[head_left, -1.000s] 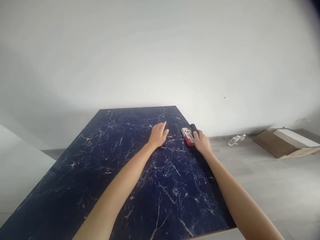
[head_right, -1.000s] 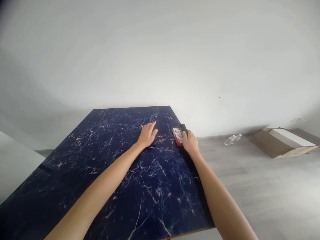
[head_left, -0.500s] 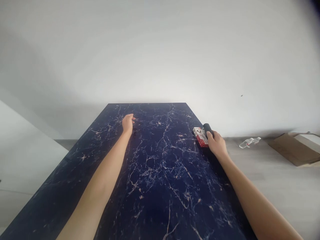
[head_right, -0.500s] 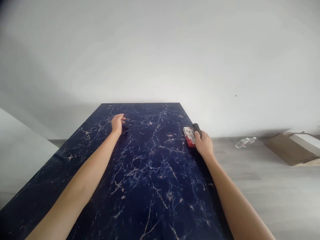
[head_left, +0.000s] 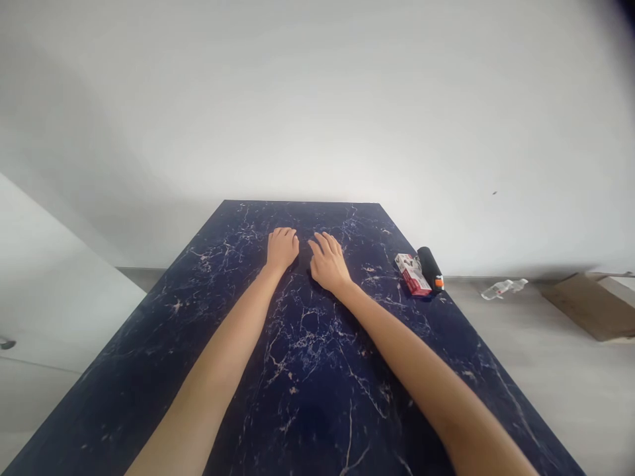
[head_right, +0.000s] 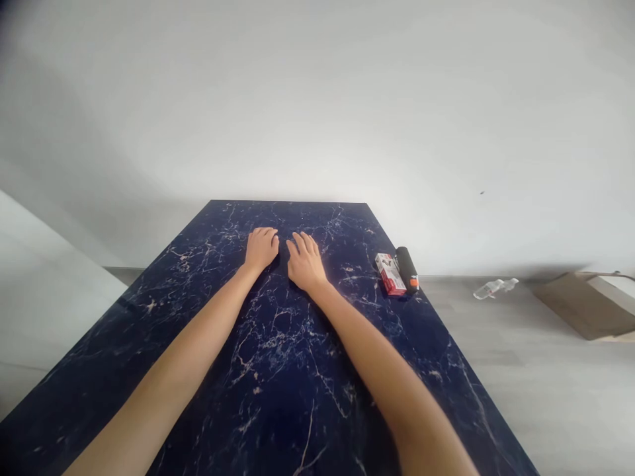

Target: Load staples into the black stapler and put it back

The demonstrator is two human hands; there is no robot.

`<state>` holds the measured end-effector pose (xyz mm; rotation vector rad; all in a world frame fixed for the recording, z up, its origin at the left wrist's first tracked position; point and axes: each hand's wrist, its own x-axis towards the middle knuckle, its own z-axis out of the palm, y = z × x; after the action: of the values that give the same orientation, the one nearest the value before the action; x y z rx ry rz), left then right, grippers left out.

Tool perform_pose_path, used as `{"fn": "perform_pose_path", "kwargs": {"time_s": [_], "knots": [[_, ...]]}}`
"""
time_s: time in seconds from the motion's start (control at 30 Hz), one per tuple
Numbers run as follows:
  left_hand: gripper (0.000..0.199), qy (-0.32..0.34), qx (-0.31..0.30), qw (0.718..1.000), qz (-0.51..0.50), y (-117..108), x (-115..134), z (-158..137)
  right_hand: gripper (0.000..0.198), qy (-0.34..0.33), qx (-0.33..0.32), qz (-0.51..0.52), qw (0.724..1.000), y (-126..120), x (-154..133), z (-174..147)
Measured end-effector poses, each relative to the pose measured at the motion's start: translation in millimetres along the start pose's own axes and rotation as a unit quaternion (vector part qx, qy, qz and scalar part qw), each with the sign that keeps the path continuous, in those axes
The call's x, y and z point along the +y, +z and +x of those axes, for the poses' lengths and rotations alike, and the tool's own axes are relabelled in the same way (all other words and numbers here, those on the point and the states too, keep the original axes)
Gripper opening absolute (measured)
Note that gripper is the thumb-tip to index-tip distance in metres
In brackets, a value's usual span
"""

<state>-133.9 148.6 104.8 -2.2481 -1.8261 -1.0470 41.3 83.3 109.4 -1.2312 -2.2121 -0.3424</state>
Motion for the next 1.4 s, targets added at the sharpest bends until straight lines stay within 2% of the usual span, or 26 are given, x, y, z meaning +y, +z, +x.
{"fn": "perform_pose_path", "kwargs": {"time_s": [0.1,0.17,0.3,0.47,0.7,0.93,1.4], "knots": [[0.043,0.025,-0.008,0.999,0.024,-1.5,1.2,0.6,0.055,0.098,-0.032,0.011,0.995,27.6,-8.1,37.9],[0.045,0.041,-0.025,0.998,0.034,-0.4,0.5,2.9,0.055,0.136,-0.059,0.029,0.989,36.7,-7.8,51.1],[0.044,0.067,-0.088,0.993,0.034,5.4,-4.8,7.8,0.04,0.105,-0.122,0.07,0.985,41.6,-2.7,54.5],[0.037,0.069,-0.146,0.986,0.03,9.6,-12.5,10.6,0.034,0.097,-0.14,0.091,0.981,42.2,0.8,49.9],[0.031,0.07,-0.152,0.986,0.022,-0.2,-4.2,7.5,0.032,0.101,-0.137,0.105,0.98,40.9,-0.5,48.9],[0.033,0.042,-0.179,0.983,0.022,-6.4,0.7,3.9,0.026,0.143,-0.106,0.096,0.979,37.7,0.0,48.1],[0.03,0.023,-0.179,0.983,0.033,-4.0,1.3,3.5,0.022,0.126,-0.148,0.113,0.974,35.6,0.3,46.7]]}}
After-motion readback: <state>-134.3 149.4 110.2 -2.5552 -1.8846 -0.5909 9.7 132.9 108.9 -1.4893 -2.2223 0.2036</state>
